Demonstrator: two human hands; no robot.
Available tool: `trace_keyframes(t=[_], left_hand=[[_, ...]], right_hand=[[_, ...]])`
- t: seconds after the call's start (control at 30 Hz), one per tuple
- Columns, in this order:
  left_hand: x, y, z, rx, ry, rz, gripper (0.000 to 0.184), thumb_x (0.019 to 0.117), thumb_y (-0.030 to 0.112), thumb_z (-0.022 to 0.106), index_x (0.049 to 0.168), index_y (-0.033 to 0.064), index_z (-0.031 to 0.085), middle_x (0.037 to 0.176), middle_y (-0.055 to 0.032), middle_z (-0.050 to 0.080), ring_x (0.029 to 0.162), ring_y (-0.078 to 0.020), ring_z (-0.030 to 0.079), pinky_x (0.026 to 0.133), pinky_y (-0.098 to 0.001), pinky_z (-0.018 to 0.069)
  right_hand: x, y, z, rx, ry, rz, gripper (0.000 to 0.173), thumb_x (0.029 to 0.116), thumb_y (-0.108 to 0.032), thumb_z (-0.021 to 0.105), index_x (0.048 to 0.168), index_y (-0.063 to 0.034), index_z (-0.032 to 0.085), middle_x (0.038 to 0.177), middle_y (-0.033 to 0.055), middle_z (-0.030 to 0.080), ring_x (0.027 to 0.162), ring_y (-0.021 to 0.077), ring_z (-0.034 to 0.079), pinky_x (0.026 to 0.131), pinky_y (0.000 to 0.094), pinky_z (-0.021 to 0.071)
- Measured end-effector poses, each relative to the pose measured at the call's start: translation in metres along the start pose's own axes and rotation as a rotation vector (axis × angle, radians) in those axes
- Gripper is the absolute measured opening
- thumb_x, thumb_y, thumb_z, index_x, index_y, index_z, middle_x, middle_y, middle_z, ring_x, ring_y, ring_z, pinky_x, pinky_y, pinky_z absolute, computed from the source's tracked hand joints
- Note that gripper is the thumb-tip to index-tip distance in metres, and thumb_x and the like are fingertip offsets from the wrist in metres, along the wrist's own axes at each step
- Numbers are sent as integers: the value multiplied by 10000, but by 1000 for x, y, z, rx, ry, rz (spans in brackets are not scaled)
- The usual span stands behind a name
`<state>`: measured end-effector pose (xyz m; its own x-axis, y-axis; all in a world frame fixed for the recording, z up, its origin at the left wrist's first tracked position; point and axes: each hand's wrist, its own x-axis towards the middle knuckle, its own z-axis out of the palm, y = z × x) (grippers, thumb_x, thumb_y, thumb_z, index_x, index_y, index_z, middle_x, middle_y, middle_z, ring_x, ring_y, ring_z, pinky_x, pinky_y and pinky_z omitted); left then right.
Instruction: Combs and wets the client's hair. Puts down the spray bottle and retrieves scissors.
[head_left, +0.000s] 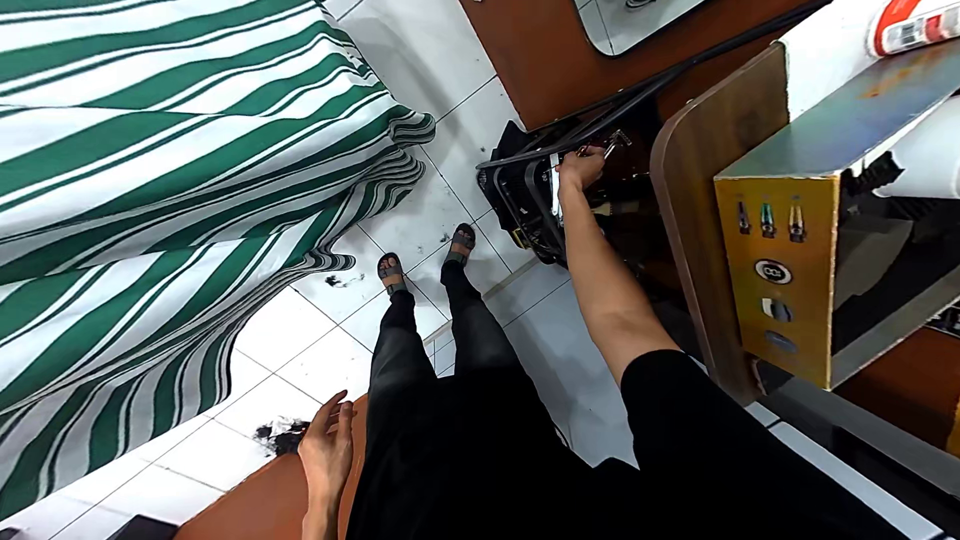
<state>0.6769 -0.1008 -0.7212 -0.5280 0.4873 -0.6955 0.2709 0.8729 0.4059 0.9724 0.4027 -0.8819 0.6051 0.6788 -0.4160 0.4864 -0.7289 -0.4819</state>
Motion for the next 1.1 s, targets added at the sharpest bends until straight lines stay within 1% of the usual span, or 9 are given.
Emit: trace_keyframes(t=[0.1, 0.17, 0.27, 0.37, 0.53, 0.67, 0.8, 0.97, 1.1], left_hand=[[-7, 4, 2, -11, -1, -14, 412, 1044, 267, 476, 1272, -26, 654, 1011, -188, 726, 822, -231, 717, 707, -418, 581], [-11, 7, 4, -30, 8, -16, 402, 1040, 258, 486, 1267, -27, 656, 993, -174, 729, 811, -214, 717, 703, -401, 587], [-16, 8, 5, -60, 35, -31, 375, 1040, 235, 501, 1257, -27, 660, 964, -148, 736, 799, -163, 722, 687, -340, 595], [-18, 11, 6, -79, 63, -37, 372, 1046, 230, 487, 1256, -25, 659, 949, -133, 731, 783, -132, 712, 669, -304, 584], [-19, 8, 9, -81, 62, -29, 356, 1053, 218, 492, 1255, -21, 661, 947, -125, 732, 782, -118, 707, 670, -284, 576], [-17, 11, 13, -81, 45, -18, 358, 1046, 214, 502, 1263, -26, 655, 973, -143, 735, 810, -142, 720, 706, -306, 590], [-9, 19, 14, -80, 33, -4, 357, 1045, 221, 503, 1262, -15, 659, 975, -132, 738, 815, -142, 727, 709, -310, 599], [-7, 19, 12, -78, 52, 22, 363, 1043, 222, 499, 1260, -22, 657, 972, -131, 735, 811, -128, 725, 696, -286, 594], [-8, 23, 13, -80, 37, 24, 362, 1046, 210, 497, 1267, -32, 653, 988, -152, 736, 825, -158, 730, 715, -321, 599]], right_hand=[[-4, -6, -2, -279, -7, -24, 369, 951, -106, 618, 1312, -29, 633, 1280, 192, 665, 1228, 307, 626, 1028, 462, 489], [-4, -8, -2, -366, 0, -53, 343, 975, -170, 614, 1292, -42, 649, 1289, 188, 667, 1251, 320, 616, 1040, 477, 478], [-3, -5, -2, -437, -13, -72, 398, 995, -215, 575, 1355, -52, 620, 1341, 184, 648, 1293, 335, 589, 1065, 508, 456], [-1, -4, -3, -490, -41, -110, 452, 1001, -263, 587, 1366, 4, 595, 1375, 226, 613, 1345, 363, 542, 1111, 523, 416], [3, -10, -3, -464, -64, -25, 455, 965, -227, 638, 1341, 27, 599, 1372, 217, 611, 1341, 334, 544, 1100, 490, 430], [1, -12, -13, -319, -80, 90, 451, 912, -125, 675, 1325, 30, 581, 1269, 208, 653, 1162, 306, 655, 976, 451, 521], [7, -12, -7, -181, -105, 141, 538, 925, -126, 699, 1397, 49, 508, 1311, 230, 622, 1128, 298, 684, 935, 422, 570], [4, -14, -5, -141, -63, 180, 498, 946, -98, 651, 1402, 43, 510, 1330, 233, 602, 1150, 291, 664, 937, 406, 555], [-12, -23, -16, -63, -60, 171, 441, 946, -49, 642, 1361, 66, 547, 1301, 236, 628, 1147, 290, 663, 956, 402, 540]])
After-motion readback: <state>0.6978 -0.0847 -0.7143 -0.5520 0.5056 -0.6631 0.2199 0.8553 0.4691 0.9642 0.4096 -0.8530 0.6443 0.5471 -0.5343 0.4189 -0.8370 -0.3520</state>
